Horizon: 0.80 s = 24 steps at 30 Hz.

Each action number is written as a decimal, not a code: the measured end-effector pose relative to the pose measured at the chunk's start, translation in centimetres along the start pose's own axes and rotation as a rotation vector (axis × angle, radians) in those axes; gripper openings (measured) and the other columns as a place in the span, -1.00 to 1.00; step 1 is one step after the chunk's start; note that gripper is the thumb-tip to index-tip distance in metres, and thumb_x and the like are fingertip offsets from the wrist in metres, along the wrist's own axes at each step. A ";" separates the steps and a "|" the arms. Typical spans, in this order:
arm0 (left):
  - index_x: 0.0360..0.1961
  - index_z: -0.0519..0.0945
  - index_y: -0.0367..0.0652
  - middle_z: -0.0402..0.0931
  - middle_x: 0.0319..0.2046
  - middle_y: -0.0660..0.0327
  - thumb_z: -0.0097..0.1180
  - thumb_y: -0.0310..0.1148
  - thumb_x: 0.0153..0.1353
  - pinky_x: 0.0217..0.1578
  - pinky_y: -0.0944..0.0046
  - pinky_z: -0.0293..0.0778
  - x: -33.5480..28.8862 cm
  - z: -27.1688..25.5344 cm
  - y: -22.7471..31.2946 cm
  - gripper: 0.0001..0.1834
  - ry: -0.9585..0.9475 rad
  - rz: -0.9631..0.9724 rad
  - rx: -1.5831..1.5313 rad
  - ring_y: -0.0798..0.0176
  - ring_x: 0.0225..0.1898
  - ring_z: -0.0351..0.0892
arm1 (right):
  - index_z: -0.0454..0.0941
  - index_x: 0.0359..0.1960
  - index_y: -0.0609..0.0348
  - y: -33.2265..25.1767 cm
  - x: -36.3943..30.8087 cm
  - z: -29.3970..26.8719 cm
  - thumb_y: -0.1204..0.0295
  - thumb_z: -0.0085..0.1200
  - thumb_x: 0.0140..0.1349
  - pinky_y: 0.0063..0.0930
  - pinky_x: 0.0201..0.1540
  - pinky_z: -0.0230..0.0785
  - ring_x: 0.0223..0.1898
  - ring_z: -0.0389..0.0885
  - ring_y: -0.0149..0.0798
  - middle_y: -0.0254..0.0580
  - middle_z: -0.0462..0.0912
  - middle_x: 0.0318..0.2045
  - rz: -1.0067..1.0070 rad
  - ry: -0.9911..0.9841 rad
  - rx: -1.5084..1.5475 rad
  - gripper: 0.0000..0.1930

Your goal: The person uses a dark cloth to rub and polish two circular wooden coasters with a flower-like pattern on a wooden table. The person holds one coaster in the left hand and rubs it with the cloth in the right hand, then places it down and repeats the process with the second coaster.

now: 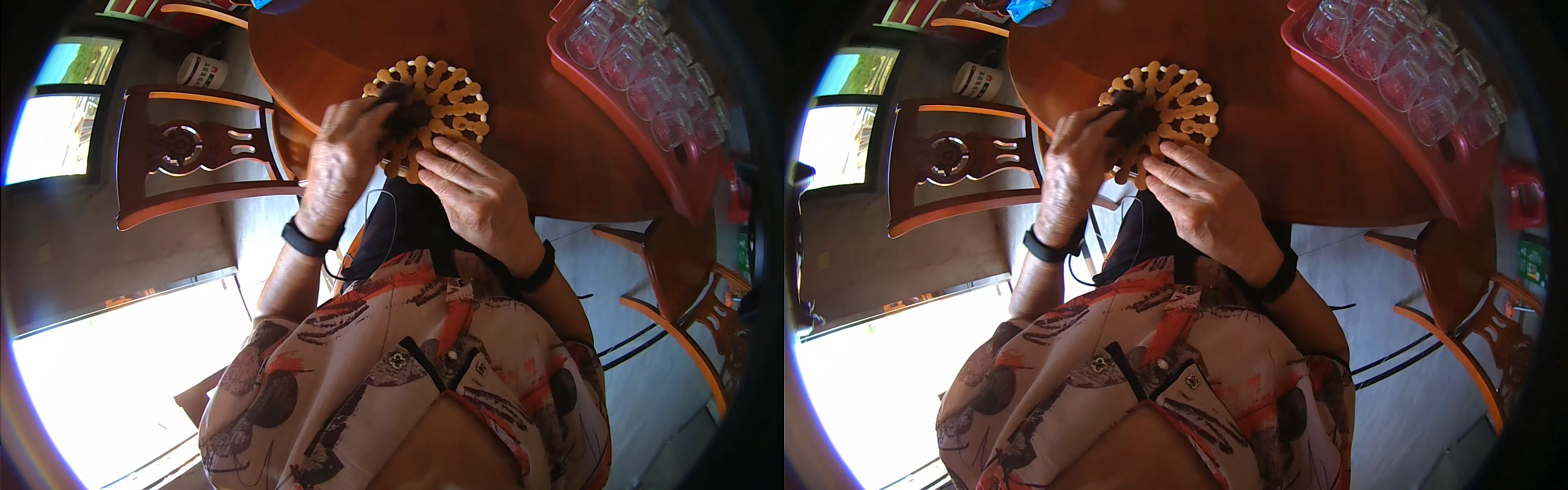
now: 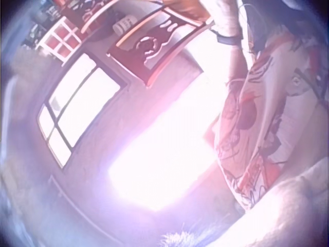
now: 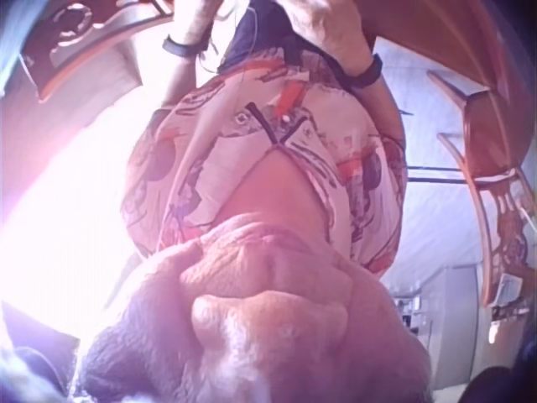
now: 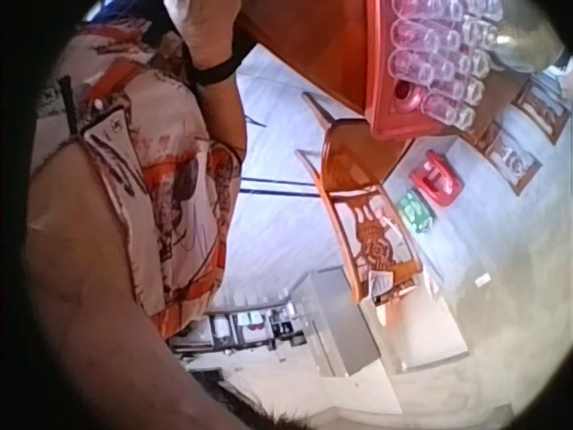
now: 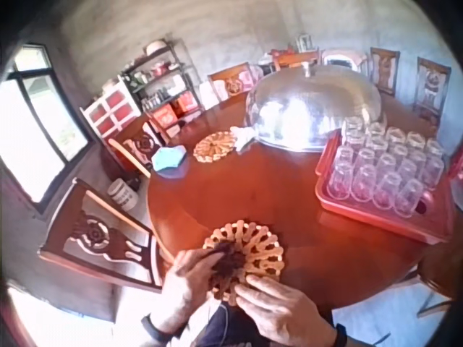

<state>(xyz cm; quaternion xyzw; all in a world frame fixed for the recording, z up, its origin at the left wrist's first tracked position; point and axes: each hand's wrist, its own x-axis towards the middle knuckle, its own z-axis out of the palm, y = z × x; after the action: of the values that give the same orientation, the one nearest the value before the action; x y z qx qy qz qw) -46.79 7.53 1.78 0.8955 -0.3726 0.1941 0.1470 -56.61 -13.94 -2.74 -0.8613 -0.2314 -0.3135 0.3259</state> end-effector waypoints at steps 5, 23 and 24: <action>0.18 0.78 -0.23 0.70 -0.11 0.03 0.38 -0.63 0.24 -0.05 0.06 0.71 0.6 -2.0 -4.1 -0.56 -0.075 -0.238 0.187 -0.04 -0.09 0.72 | 0.85 -0.03 0.32 0.3 -0.2 0.0 0.61 0.32 0.26 -0.05 0.37 0.64 0.29 0.74 0.07 -0.04 0.84 0.13 -0.020 -0.025 0.050 -0.74; 0.20 0.80 -0.11 0.77 0.14 0.17 0.31 -0.70 0.15 0.10 0.15 0.73 2.5 -1.5 -1.2 -0.44 0.062 0.058 0.017 0.09 0.07 0.71 | 0.78 -0.07 0.38 -0.4 0.6 -1.3 0.55 0.44 0.12 -0.09 0.16 0.71 0.12 0.73 0.08 -0.01 0.71 -0.02 0.061 -0.040 0.038 -0.69; 0.22 0.79 -0.08 0.75 0.16 0.19 0.35 -0.67 0.15 0.13 0.17 0.73 2.3 -0.9 -0.6 -0.43 -0.047 0.125 0.001 0.10 0.07 0.69 | 0.78 -0.08 0.37 -0.5 0.6 -1.2 0.55 0.45 0.11 -0.10 0.14 0.72 0.11 0.74 0.08 -0.02 0.71 -0.02 0.079 -0.039 0.038 -0.68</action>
<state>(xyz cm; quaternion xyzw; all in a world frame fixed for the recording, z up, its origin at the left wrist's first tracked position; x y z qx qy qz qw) -45.09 6.87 3.52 0.8748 -0.4311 0.1822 0.1254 -56.97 -14.30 -1.38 -0.8694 -0.2093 -0.2791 0.3499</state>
